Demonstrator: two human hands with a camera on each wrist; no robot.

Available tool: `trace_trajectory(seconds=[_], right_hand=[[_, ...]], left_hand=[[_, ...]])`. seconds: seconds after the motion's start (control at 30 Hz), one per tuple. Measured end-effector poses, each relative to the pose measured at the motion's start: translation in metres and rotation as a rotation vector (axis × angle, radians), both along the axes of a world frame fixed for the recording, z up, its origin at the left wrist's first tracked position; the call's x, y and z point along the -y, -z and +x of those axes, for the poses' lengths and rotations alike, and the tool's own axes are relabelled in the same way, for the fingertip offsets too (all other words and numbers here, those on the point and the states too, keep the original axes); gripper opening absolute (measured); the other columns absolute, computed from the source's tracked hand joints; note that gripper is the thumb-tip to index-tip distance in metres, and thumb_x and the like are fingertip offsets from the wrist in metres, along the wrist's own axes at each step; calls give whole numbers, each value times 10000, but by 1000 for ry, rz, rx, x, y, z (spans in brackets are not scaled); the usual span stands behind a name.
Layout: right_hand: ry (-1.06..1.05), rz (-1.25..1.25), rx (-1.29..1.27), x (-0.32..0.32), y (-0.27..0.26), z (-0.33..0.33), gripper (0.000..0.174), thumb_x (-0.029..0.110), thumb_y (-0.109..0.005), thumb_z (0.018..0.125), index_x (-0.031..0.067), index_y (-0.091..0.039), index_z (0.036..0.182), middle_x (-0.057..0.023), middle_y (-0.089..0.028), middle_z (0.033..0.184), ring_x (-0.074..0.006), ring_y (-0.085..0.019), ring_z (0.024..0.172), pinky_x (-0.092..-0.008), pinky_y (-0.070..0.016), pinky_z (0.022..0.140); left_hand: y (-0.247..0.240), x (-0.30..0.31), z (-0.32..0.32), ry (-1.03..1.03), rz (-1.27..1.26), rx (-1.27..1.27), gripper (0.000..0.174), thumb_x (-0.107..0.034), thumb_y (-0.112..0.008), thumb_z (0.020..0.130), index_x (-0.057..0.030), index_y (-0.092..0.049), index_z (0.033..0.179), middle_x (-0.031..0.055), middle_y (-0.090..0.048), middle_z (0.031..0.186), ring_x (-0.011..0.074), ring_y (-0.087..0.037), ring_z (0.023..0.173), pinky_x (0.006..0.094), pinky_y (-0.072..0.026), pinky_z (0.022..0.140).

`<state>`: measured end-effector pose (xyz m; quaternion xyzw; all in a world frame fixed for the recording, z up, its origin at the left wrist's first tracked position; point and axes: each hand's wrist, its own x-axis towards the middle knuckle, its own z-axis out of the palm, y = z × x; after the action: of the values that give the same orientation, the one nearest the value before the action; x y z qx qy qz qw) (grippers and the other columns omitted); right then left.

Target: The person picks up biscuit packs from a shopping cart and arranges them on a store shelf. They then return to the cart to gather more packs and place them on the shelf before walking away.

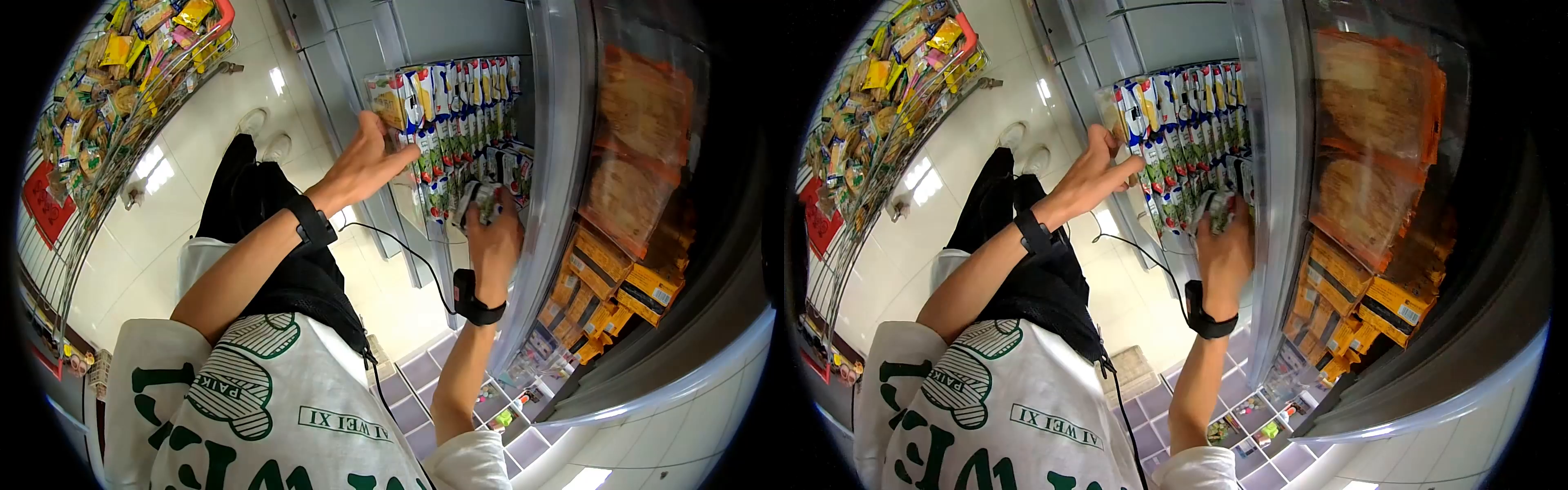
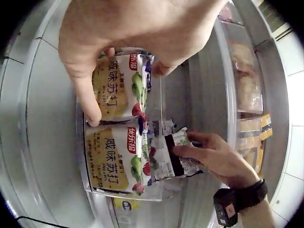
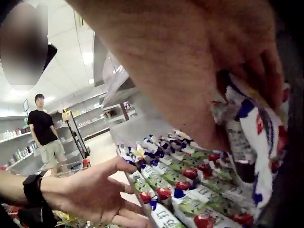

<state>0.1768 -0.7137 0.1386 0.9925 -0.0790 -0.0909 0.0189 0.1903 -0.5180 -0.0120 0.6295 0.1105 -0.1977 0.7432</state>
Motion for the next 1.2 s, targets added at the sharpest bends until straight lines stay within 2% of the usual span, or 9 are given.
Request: trace_trajectory(seconds=[0.17, 0.23, 0.3, 0.37, 0.47, 0.6, 0.8, 0.97, 1.2], right_hand=[[48, 165, 144, -3, 5, -5, 611, 288, -686, 974, 16, -500, 1489, -245, -596, 1416, -379, -596, 1289, -450, -480, 1067], [-215, 210, 295, 1, 15, 0, 553, 243, -672, 996, 48, -516, 1489, -214, -590, 1400, -400, -567, 1289, -473, -481, 1051], [-178, 211, 253, 7, 18, 4, 519, 188, -650, 1010, 58, -515, 1494, -208, -556, 1447, -399, -526, 1340, -488, -446, 1090], [-161, -5, 193, 16, 25, 10, 567, 215, -645, 1009, 59, -468, 1525, -226, -515, 1490, -408, -479, 1388, -516, -392, 1135], [-152, -158, 241, 10, 30, 8, 635, 227, -636, 1005, 40, -390, 1560, -254, -472, 1526, -408, -445, 1418, -511, -342, 1171], [-203, -73, 248, 39, 40, 10, 682, 214, -616, 1007, -7, -306, 1573, -262, -426, 1555, -422, -420, 1428, -458, -339, 1176], [-90, 218, -24, 52, 30, 23, 645, 200, -553, 1040, -45, -271, 1565, -281, -355, 1588, -422, -335, 1484, -462, -265, 1228], [-210, 144, -26, 72, 30, 25, 711, 212, -534, 1046, -68, -178, 1594, -297, -212, 1656, -410, -204, 1551, -458, -179, 1263], [-61, 385, -48, 63, 28, 21, 763, 181, -551, 1013, -72, -140, 1605, -297, -190, 1667, -413, -182, 1559, -451, -153, 1269]], left_hand=[[-7, -3, -4, 43, 142, 24, 661, -528, -645, 962, 36, -333, 1107, 186, -540, 945, 283, -683, 813, 392, -565, 721], [-24, -12, -4, 38, 202, 60, 696, -577, -630, 960, 49, -362, 1100, 209, -567, 900, 306, -688, 781, 407, -554, 709], [-58, -35, -7, 373, 390, -97, 747, -633, -587, 967, 91, -434, 1066, 297, -619, 841, 376, -702, 731, 419, -557, 713], [-72, -38, -10, 481, 466, -14, 615, -489, -604, 994, 117, -513, 1045, 359, -645, 856, 451, -697, 731, 470, -559, 713], [-89, -11, -2, 388, 406, 420, 213, -124, -625, 934, 66, -600, 1024, 257, -653, 827, 462, -668, 787, 515, -554, 745], [-99, 55, 31, 235, 456, 664, 433, 18, -626, 847, 157, -544, 1248, 303, -584, 1170, 416, -618, 1094, 441, -551, 891], [-53, 148, 61, 167, 610, 819, 650, 22, -691, 782, 178, -468, 1373, 342, -553, 1307, 443, -556, 1256, 436, -516, 1000], [-67, 109, 70, 489, 105, 438, 408, 25, -645, 879, 162, -514, 1240, 357, -621, 1201, 458, -649, 1099, 469, -539, 926], [-30, 146, 61, 400, 197, 746, 543, 22, -722, 800, 167, -445, 1245, 343, -563, 1235, 475, -594, 1161, 470, -505, 934]])
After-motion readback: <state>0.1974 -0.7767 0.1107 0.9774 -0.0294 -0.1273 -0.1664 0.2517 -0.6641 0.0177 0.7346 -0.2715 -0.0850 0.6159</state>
